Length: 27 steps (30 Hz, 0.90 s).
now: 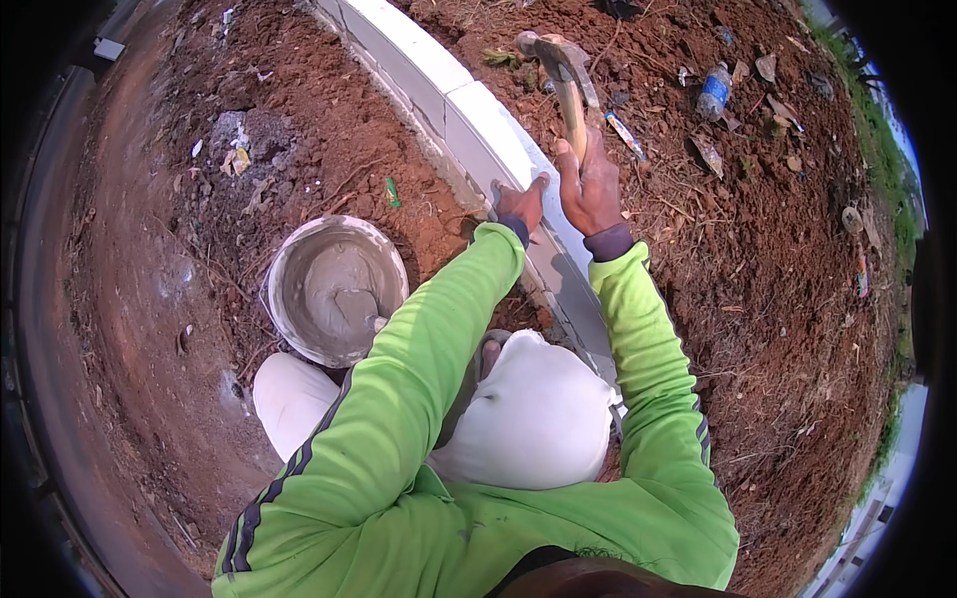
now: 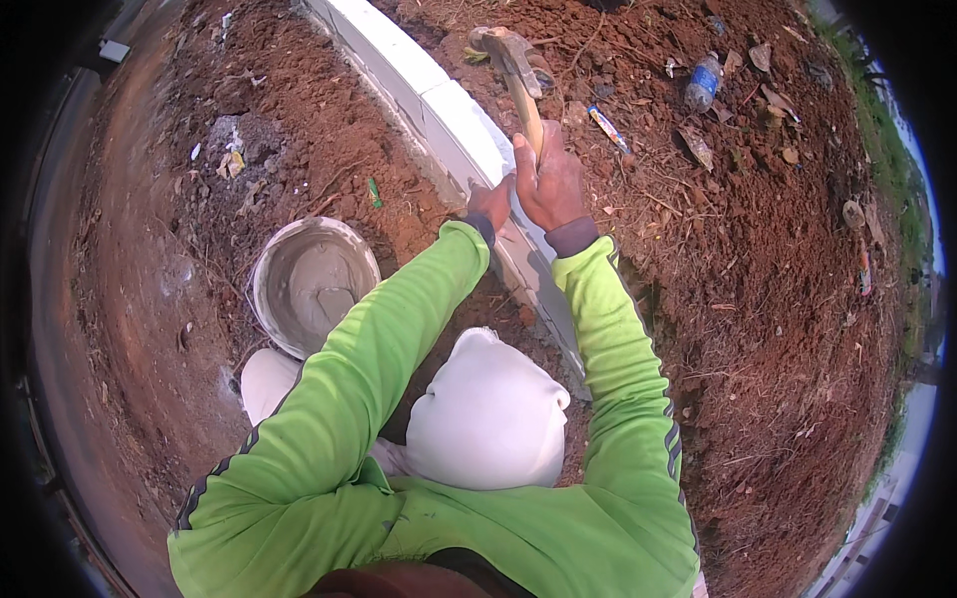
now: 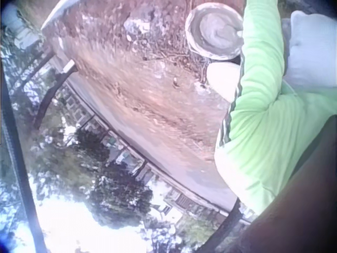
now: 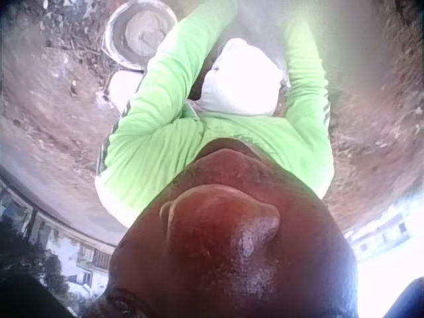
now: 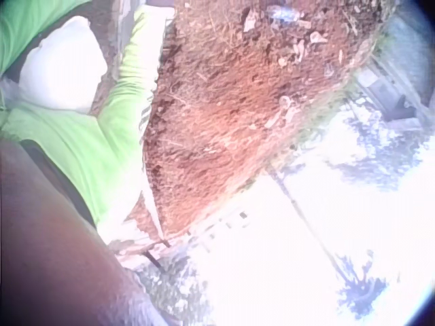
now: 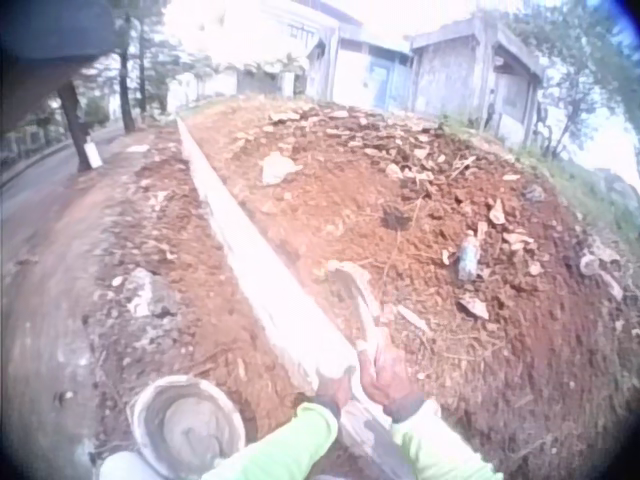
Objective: The person applies mortar to the side of a concrete block using a trowel, places the block onto a dirt foundation in line with others, and taps the top and sides with a hammer. The person also scrapes excess mortar from the seam and picks up another block.
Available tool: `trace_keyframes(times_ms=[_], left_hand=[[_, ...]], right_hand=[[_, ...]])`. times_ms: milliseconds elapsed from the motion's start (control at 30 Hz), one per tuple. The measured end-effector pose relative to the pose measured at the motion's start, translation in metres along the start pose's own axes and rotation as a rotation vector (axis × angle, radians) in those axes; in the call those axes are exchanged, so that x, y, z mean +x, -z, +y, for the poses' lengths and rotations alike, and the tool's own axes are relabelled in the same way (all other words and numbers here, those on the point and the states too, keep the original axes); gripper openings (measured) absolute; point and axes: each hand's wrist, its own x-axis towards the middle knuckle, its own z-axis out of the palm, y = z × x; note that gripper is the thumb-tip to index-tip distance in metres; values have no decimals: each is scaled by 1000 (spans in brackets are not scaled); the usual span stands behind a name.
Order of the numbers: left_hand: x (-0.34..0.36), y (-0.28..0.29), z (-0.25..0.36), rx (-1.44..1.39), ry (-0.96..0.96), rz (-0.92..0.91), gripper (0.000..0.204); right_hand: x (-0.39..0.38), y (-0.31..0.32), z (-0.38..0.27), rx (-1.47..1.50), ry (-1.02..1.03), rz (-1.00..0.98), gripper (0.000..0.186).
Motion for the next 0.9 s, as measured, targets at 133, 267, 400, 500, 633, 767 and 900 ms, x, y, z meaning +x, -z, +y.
trace_keyframes(times_ms=[133, 267, 400, 500, 633, 767, 900], left_hand=[[-24, -27, 14, -63, 29, -128, 108], [-8, 7, -3, -22, -3, -82, 106], [-9, -2, 7, -18, -48, -108, 105], [-7, -5, 1, -47, -21, -97, 106], [5, -7, -3, 22, -59, -76, 109], [-4, -8, -1, -109, -17, -104, 101], [19, -9, -6, -48, -51, -118, 99]], right_hand=[[34, -16, 115, -316, -19, -247, 39], [34, -44, 76, -204, -45, -246, 44], [39, -39, 88, -440, -76, -396, 46], [44, -32, 81, -384, -102, -423, 44], [34, -33, 74, -436, -151, -396, 44], [41, -24, 75, -435, -168, -464, 46], [28, -34, 71, -465, -161, -391, 48]])
